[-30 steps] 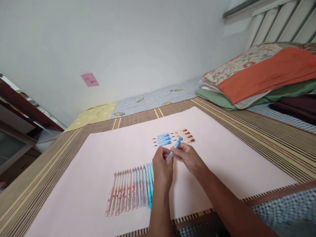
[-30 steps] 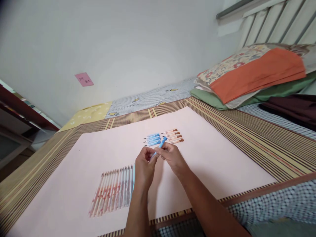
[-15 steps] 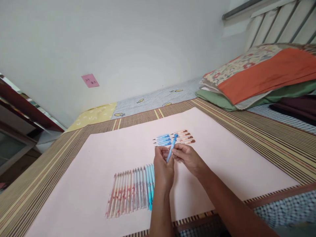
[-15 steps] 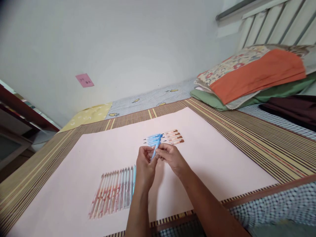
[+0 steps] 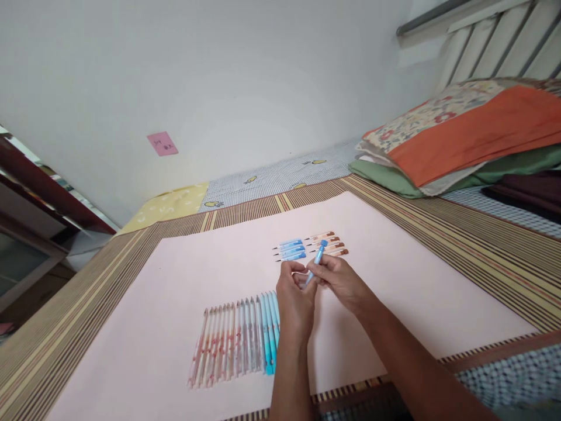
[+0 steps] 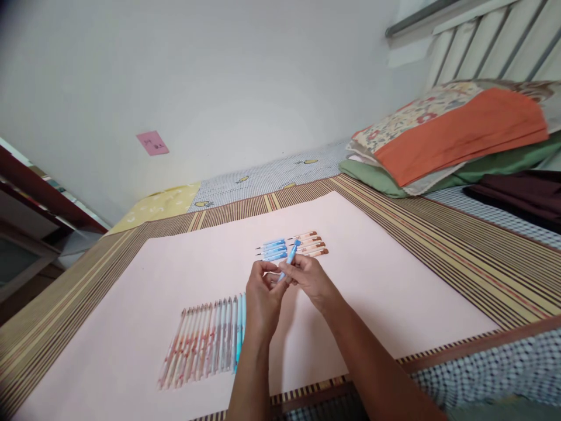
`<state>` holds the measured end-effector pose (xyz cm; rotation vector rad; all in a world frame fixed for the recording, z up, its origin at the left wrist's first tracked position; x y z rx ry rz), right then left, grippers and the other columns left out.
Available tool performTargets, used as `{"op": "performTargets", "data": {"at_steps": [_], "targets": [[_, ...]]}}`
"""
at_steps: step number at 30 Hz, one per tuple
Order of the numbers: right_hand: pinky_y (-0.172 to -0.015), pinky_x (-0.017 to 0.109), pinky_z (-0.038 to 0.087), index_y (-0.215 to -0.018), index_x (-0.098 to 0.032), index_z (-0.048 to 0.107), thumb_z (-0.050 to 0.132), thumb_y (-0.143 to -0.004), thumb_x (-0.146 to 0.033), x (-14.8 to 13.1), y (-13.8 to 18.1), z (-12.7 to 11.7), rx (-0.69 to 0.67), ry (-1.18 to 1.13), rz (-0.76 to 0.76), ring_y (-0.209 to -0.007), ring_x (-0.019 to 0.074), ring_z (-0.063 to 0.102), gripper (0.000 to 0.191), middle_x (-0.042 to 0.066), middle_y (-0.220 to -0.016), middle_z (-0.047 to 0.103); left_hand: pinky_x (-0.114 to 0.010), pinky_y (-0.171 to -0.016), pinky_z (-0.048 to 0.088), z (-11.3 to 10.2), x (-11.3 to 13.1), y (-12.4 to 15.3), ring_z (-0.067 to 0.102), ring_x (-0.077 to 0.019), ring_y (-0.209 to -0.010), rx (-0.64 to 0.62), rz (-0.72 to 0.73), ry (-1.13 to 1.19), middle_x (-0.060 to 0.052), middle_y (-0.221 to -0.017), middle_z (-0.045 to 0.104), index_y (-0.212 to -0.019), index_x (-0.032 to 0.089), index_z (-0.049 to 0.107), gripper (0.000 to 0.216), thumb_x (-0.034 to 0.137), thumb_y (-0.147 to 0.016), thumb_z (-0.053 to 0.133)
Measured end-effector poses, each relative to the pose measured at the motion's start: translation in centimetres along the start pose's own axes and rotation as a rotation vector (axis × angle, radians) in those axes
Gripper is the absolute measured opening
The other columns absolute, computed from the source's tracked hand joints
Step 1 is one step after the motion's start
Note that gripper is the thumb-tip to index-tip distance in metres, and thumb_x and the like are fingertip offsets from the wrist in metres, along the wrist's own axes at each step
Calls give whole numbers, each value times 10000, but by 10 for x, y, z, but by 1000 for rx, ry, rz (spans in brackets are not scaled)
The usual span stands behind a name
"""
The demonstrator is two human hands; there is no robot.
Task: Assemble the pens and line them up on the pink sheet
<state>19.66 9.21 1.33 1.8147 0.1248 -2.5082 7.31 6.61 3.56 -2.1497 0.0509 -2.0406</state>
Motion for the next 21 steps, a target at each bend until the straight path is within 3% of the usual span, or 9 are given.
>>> {"op": "performTargets", "data": {"at_steps": [2, 5, 8, 16, 21], "targets": [[-532, 264, 287, -716, -174, 629, 818, -674, -527, -1, -1, -8, 31, -25, 13, -544, 98, 374, 402, -45, -574, 475, -273, -618, 480, -2, -5, -2, 634, -151, -643, -22, -63, 47, -34, -836, 669, -927, 190, 580, 352, 402, -724, 774], [-532, 264, 284, -693, -175, 627, 838, -670, -484, -5, -3, -18, 74, -65, 7, -549, 97, 386, 375, -39, -579, 479, -258, -531, 417, 4, -19, 0, 605, -151, -515, -195, -236, 117, -48, -637, 654, -848, 147, 628, 458, 603, -812, 617], [-540, 270, 293, -675, -174, 635, 850, -656, -469, -9, -3, -19, 84, -80, -12, -552, 100, 402, 366, -33, -577, 490, -242, -481, 340, 8, -26, 3, 513, -118, -415, -309, -315, 159, -28, -497, 589, -768, 125, 659, 493, 615, -796, 618], [-518, 270, 272, -644, -178, 614, 844, -659, -503, -1, -3, -20, 171, -170, 19, -523, 95, 372, 398, -42, -537, 465, -211, -541, 314, 0, -6, -2, 400, -81, -545, -72, -64, 115, 47, -586, 517, -716, 170, 602, 226, 307, -702, 781], [-548, 265, 339, -850, -186, 709, 812, -712, -463, -9, 0, -7, 37, -321, 15, -602, 110, 443, 326, -18, -672, 513, -217, -566, 363, -9, -12, -4, 451, -89, -585, 42, -93, 262, 23, -669, 567, -757, 163, 629, 252, 336, -683, 796]]}}
Point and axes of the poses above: each hand's wrist, its own y-axis away from the middle knuckle, its own z-axis out of the palm, x = y × z, the point moved 8 cm from there along -y, towards the middle knuckle
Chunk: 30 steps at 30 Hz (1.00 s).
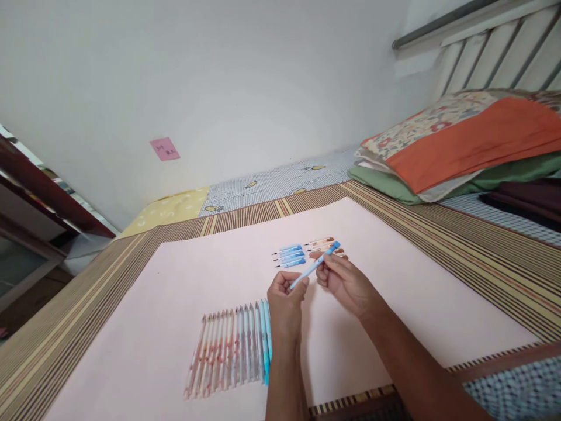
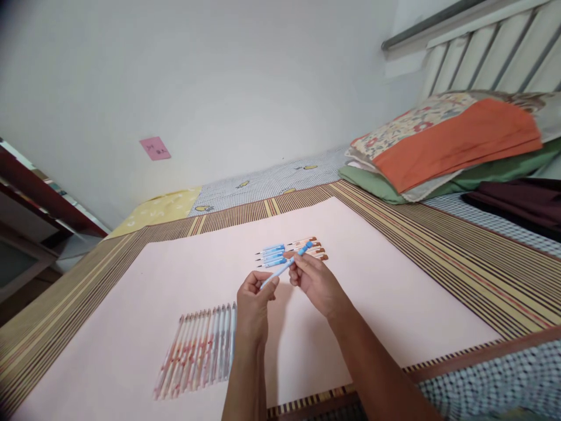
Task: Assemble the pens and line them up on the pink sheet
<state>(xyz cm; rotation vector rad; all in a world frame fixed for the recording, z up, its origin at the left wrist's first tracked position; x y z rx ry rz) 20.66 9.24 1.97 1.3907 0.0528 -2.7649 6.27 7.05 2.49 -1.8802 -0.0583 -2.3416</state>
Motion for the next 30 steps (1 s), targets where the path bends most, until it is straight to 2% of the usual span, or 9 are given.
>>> {"op": "performTargets", "data": {"at_steps": [2, 5, 12, 17, 21, 26, 28, 30], "targets": [[-558, 266, 352, -890, -189, 719, 820, -711, -419, -2, 1, 4, -39, 0, -4, -626, 118, 457, 309, -13, -681, 518, -215, -538, 350, -3, -7, -2, 424, -74, -534, 19, -62, 92, 39, -635, 535, -759, 158, 621, 290, 353, -658, 811], [-545, 270, 345, -852, -183, 711, 835, -696, -419, -2, 0, 4, -6, 41, -40, -606, 122, 436, 309, -21, -638, 497, -215, -508, 323, -1, -11, -2, 384, -63, -486, -12, -106, 173, 61, -591, 489, -757, 159, 603, 322, 367, -645, 821], [-532, 256, 334, -717, -189, 624, 834, -704, -443, 3, -1, 13, 73, -46, -85, -569, 97, 393, 330, -41, -626, 458, -222, -641, 400, -1, 19, 4, 527, -114, -693, -17, 129, 24, 14, -759, 599, -798, 181, 604, 229, 300, -720, 784], [-567, 267, 366, -889, -195, 705, 839, -700, -405, 3, 1, 21, -12, -42, -68, -605, 101, 419, 313, -34, -671, 468, -213, -552, 352, -2, 9, 1, 429, -90, -592, -10, 93, 94, 43, -699, 519, -773, 182, 581, 224, 315, -751, 759], [-563, 278, 372, -842, -186, 714, 852, -675, -415, 5, 0, 16, 15, -29, -66, -596, 109, 415, 315, -35, -639, 454, -216, -561, 362, -2, 10, 1, 447, -96, -597, -22, 89, 93, 38, -700, 531, -776, 182, 586, 241, 327, -737, 774], [-522, 271, 340, -813, -188, 708, 856, -671, -414, 9, 1, 16, 28, -74, -36, -556, 103, 377, 305, -46, -603, 432, -240, -702, 430, 0, 33, 7, 561, -140, -753, -46, 206, -27, -6, -785, 626, -792, 181, 625, 192, 293, -746, 774], [-515, 271, 333, -790, -191, 695, 852, -677, -426, 9, 2, 18, 28, -74, -37, -551, 102, 368, 305, -48, -601, 422, -237, -689, 431, -1, 34, 7, 559, -136, -740, -9, 213, -3, -3, -779, 622, -793, 181, 633, 200, 285, -726, 790], [-527, 276, 346, -788, -195, 682, 842, -692, -437, 7, 3, 20, 36, -48, -58, -560, 107, 381, 306, -46, -609, 428, -224, -626, 412, -3, 25, 6, 526, -113, -657, 49, 152, 92, 17, -718, 590, -814, 180, 640, 236, 298, -699, 808]]}}
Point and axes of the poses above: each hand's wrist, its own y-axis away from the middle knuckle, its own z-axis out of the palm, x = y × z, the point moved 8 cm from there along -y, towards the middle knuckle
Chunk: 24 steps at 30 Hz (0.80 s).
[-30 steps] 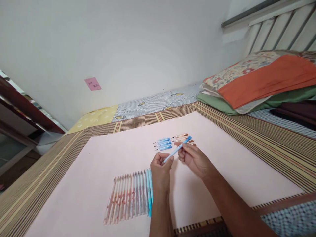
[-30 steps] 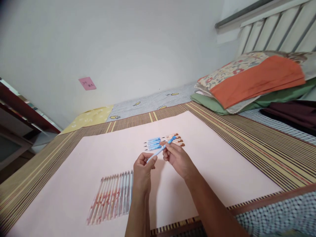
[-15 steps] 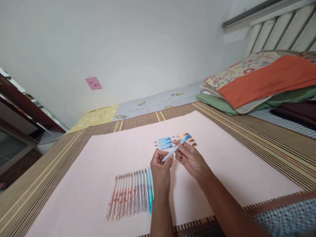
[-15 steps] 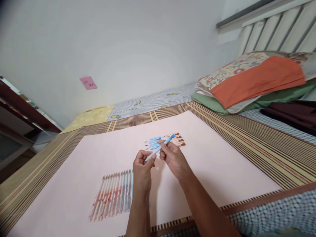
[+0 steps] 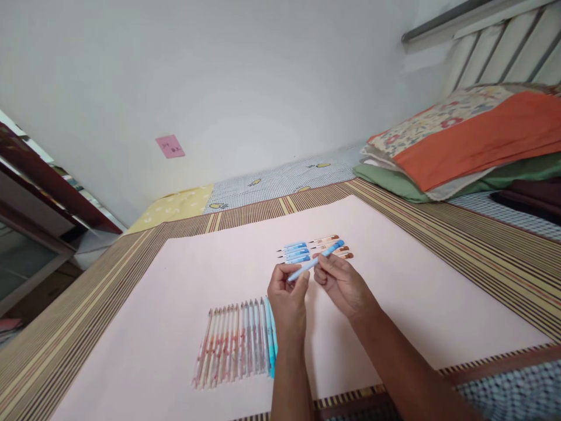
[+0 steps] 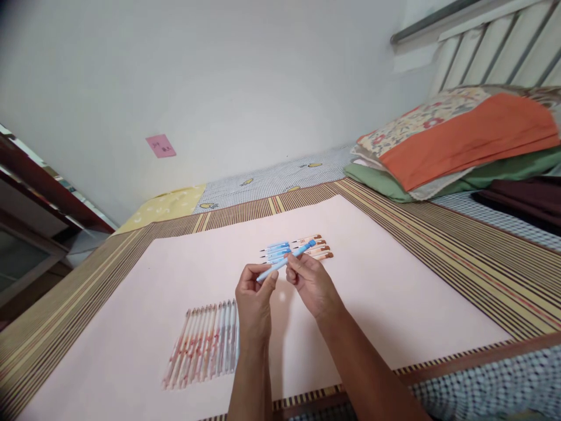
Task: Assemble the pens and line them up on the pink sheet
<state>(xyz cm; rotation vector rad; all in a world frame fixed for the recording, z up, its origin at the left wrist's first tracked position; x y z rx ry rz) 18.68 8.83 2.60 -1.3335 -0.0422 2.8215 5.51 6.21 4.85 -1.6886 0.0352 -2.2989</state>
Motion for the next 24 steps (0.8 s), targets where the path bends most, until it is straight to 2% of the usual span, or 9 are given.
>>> {"op": "performTargets", "data": {"at_steps": [3, 5, 7, 11, 17, 20, 24], "targets": [[-565, 282, 376, -820, -195, 680, 847, -686, -444, -2, 1, 1, 19, 47, -33, -595, 115, 430, 329, -35, -636, 476, -207, -549, 358, 4, -22, 1, 436, -71, -535, 22, -158, 239, 42, -646, 546, -833, 168, 646, 265, 340, -705, 803], [-583, 285, 385, -833, -192, 683, 856, -672, -448, -3, 1, 2, 27, 66, -44, -612, 118, 452, 348, -29, -654, 505, -201, -553, 360, 9, -29, 1, 435, -58, -530, 10, -216, 370, 27, -675, 583, -814, 158, 645, 267, 333, -699, 811], [-596, 289, 388, -821, -190, 680, 854, -677, -444, -2, 2, 3, 23, 64, -47, -616, 121, 458, 339, -26, -656, 518, -199, -590, 391, 9, -29, 1, 470, -58, -559, 18, -206, 411, 7, -719, 629, -815, 153, 649, 271, 304, -681, 830], [-633, 302, 407, -786, -196, 661, 810, -742, -434, 2, 2, 7, -27, 20, -26, -628, 129, 465, 284, -25, -640, 517, -218, -662, 437, 6, -17, 1, 519, -76, -607, 22, -105, 331, -4, -746, 660, -852, 159, 658, 248, 284, -709, 818], [-615, 281, 392, -845, -194, 678, 803, -757, -403, 11, 1, 5, -42, -59, 15, -627, 115, 459, 259, -33, -678, 511, -229, -648, 444, 6, -11, 2, 536, -93, -618, 39, -14, 251, 2, -726, 650, -839, 167, 651, 221, 307, -743, 793], [-617, 288, 391, -771, -202, 635, 795, -767, -413, 13, 2, 10, -57, -59, 24, -618, 119, 453, 265, -35, -652, 502, -229, -643, 449, 5, -13, 1, 532, -85, -603, 77, -31, 286, 12, -730, 648, -827, 172, 658, 228, 323, -732, 800], [-585, 282, 371, -707, -200, 603, 827, -724, -406, 12, 4, 16, 2, -55, -3, -584, 108, 422, 305, -38, -628, 501, -246, -663, 480, 4, -19, -2, 574, -92, -618, 86, -93, 382, 1, -757, 672, -851, 166, 687, 255, 333, -707, 815]]}}
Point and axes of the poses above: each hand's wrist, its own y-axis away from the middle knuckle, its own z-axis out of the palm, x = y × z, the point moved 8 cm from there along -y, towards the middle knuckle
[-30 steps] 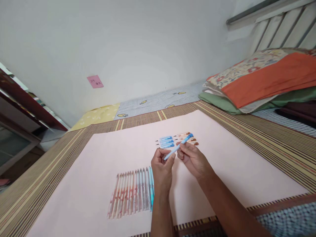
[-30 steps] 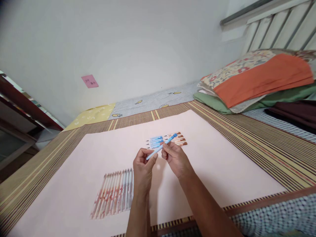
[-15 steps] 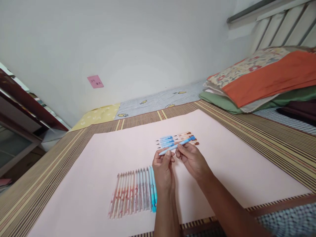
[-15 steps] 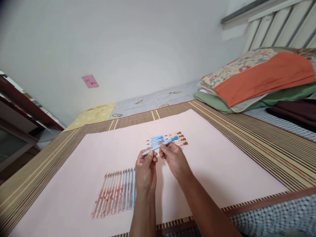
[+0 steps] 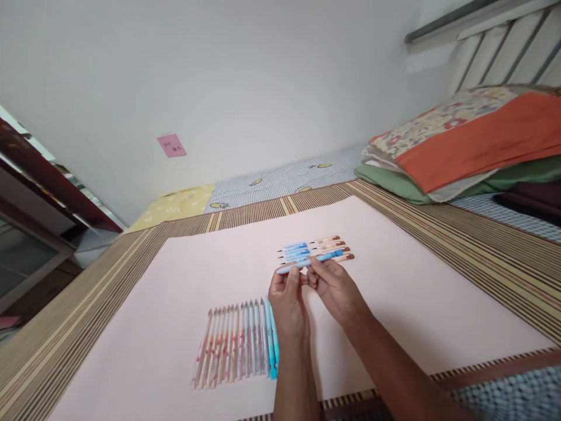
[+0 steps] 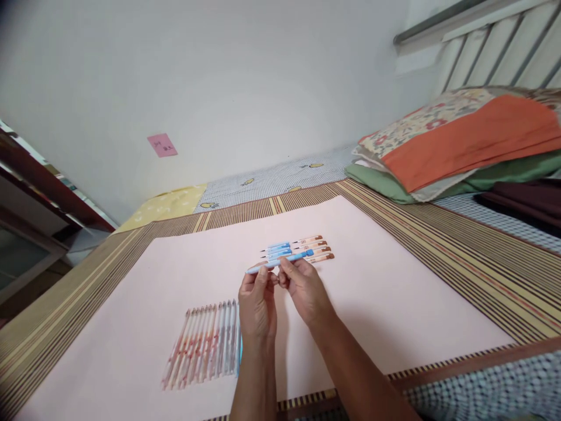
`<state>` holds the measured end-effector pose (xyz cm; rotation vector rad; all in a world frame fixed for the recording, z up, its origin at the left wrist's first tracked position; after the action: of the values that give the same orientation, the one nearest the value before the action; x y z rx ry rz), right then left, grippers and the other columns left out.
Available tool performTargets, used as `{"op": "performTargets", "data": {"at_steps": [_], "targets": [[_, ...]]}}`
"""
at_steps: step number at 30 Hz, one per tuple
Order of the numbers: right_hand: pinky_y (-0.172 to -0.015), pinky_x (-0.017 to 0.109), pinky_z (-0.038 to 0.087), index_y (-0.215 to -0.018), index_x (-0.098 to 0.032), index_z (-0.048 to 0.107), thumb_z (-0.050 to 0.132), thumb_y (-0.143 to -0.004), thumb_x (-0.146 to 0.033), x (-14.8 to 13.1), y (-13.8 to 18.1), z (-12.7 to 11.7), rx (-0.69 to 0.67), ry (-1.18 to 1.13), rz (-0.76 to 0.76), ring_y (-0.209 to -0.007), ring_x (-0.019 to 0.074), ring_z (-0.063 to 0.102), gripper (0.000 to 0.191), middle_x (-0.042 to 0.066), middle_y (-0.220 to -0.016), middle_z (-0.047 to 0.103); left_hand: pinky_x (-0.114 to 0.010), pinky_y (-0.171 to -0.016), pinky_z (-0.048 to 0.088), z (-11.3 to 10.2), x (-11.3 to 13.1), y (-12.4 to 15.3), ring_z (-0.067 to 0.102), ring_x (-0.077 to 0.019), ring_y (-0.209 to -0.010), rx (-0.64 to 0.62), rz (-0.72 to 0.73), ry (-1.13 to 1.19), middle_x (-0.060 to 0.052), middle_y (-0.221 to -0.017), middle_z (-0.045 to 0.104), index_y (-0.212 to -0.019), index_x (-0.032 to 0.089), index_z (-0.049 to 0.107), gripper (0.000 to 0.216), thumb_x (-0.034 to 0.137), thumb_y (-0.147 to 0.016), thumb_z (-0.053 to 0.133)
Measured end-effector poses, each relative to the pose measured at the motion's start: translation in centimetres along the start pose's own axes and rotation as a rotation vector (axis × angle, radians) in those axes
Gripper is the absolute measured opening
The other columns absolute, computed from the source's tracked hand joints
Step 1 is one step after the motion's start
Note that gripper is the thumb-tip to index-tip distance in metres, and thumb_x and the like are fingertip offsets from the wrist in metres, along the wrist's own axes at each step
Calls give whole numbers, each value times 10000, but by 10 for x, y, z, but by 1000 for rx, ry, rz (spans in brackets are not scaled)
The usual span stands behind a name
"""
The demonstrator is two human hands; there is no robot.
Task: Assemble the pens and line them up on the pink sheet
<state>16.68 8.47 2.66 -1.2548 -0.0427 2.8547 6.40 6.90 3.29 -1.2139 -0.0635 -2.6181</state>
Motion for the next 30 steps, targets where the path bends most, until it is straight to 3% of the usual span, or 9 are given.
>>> {"op": "performTargets", "data": {"at_steps": [4, 8, 14, 18, 23, 30], "targets": [[-594, 280, 382, -813, -194, 669, 845, -691, -399, 1, 1, 2, -6, 21, 4, -617, 118, 466, 297, -17, -668, 564, -251, -663, 499, -5, -1, -2, 623, -112, -632, 43, -29, 31, -13, -702, 685, -827, 145, 689, 289, 336, -673, 842], [-609, 290, 395, -767, -180, 672, 827, -713, -412, 1, 1, 2, -35, 90, -12, -591, 115, 463, 283, -16, -624, 562, -250, -660, 504, -9, -3, -1, 630, -108, -611, 90, -52, 42, -11, -676, 689, -791, 138, 679, 318, 370, -659, 853], [-615, 283, 403, -870, -176, 700, 823, -718, -452, 4, 3, 4, -10, 37, -5, -580, 113, 472, 338, -27, -605, 558, -253, -680, 498, -7, 1, -2, 630, -113, -630, 43, 2, 5, -11, -679, 687, -785, 137, 675, 292, 354, -682, 841], [-642, 285, 422, -852, -159, 692, 808, -743, -454, 5, 3, 10, -127, 36, 30, -636, 124, 519, 336, 15, -721, 621, -229, -616, 484, -19, 2, -6, 630, -105, -598, 102, -41, 58, -13, -700, 690, -804, 136, 671, 313, 369, -682, 840], [-686, 319, 455, -1006, -149, 708, 503, -853, -732, 5, 4, 12, -258, -119, 154, -795, 198, 590, 636, 101, -906, 669, -193, -576, 482, -39, 5, -13, 693, -130, -680, 191, -98, 104, -43, -815, 730, -868, 143, 674, 364, 323, -625, 876], [-754, 323, 470, -1079, -188, 707, 494, -932, -598, 17, 8, 11, -263, -179, 240, -854, 199, 604, 485, 87, -920, 677, -203, -624, 513, -31, 13, -13, 679, -119, -658, 119, -69, 81, -30, -758, 718, -854, 139, 657, 325, 289, -651, 861]]}}
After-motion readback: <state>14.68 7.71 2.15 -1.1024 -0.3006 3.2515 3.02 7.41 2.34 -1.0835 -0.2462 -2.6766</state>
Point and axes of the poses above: each hand's wrist, its own y-axis away from the middle knuckle, its own z-axis out of the palm, x = y × z, the point moved 8 cm from there along -y, towards the middle knuckle
